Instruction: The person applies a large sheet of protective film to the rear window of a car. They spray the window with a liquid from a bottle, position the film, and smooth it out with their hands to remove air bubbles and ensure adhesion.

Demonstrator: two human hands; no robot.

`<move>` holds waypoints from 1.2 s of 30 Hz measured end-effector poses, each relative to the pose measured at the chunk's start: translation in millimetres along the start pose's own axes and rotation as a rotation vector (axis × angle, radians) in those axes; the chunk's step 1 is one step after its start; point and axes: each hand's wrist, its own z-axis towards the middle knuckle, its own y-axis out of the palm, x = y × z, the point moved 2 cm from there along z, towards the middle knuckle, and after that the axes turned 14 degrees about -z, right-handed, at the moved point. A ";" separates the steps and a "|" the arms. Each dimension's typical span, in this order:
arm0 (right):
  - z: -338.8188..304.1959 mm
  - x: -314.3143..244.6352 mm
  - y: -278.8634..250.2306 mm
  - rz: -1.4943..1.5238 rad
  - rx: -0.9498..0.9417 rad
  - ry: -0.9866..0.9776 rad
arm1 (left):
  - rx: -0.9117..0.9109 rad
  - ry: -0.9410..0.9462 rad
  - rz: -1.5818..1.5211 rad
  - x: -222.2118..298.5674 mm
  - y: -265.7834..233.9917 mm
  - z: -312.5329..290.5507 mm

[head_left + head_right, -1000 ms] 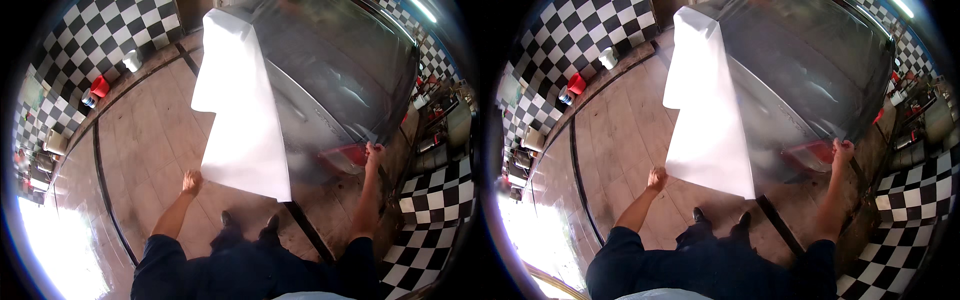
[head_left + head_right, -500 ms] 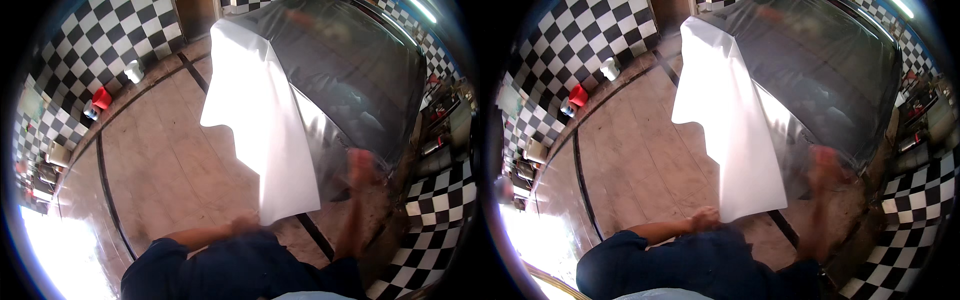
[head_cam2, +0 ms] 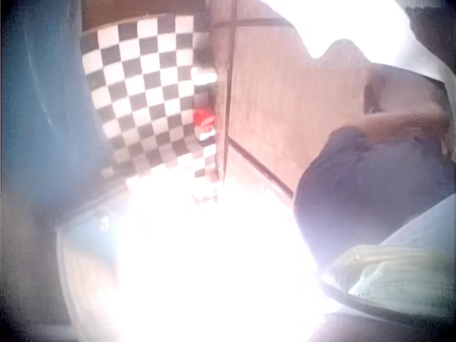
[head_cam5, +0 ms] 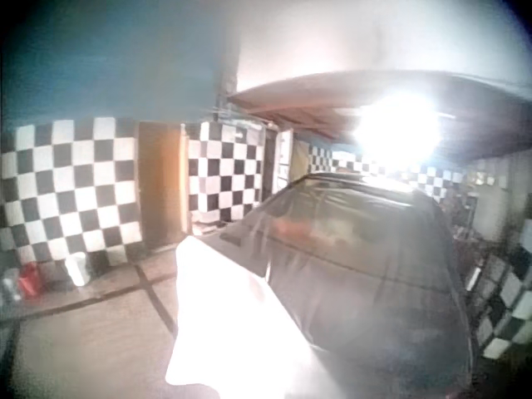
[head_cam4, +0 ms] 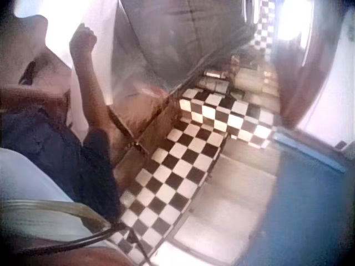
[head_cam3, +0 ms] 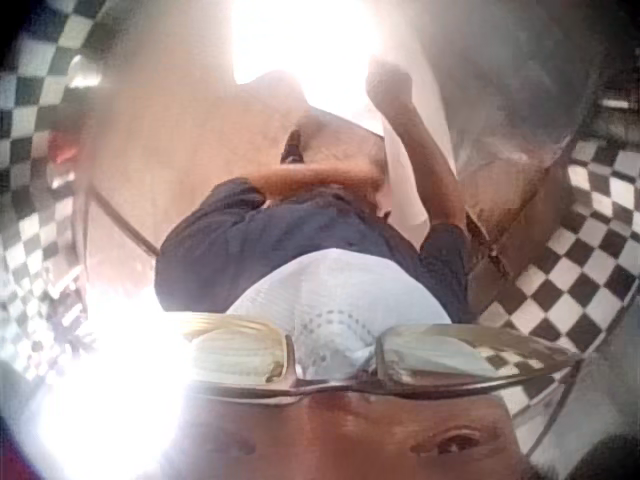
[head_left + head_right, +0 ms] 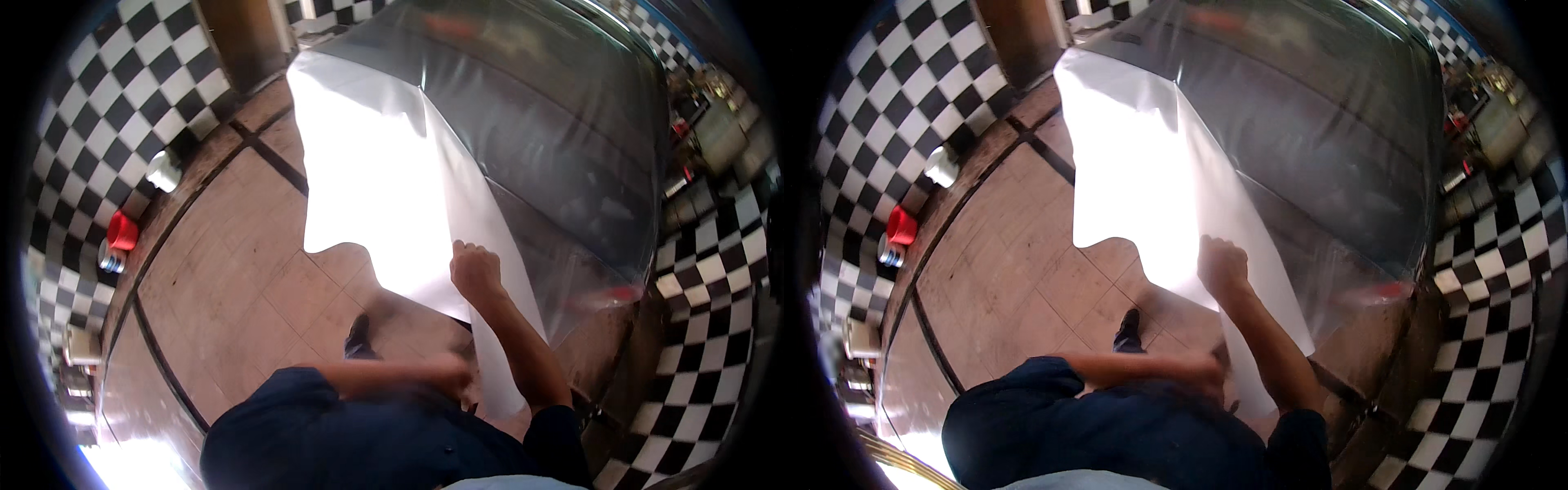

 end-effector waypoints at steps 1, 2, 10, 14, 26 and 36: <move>1.6 -7.2 -1.3 -0.010 -0.026 0.023 | 0.143 -0.121 -0.047 -6.1 -58.1 -13.1; -0.9 -11.4 -2.9 -0.027 -0.061 0.054 | 0.320 -0.205 -0.095 -9.3 -117.4 -21.5; -7.7 -25.7 4.3 -0.070 -0.065 0.133 | 0.943 -0.363 -0.264 -3.1 -403.0 -15.2; -6.8 -32.9 3.6 -0.065 -0.050 0.137 | 0.987 -0.397 -0.283 -4.0 -407.9 -7.1; 109.3 99.7 -47.7 0.118 0.062 0.223 | 1.121 -0.091 -0.644 -23.6 -394.8 -0.9; 153.0 121.0 -23.6 0.186 -0.148 0.349 | 1.196 -0.085 -0.734 -36.4 -344.8 -43.0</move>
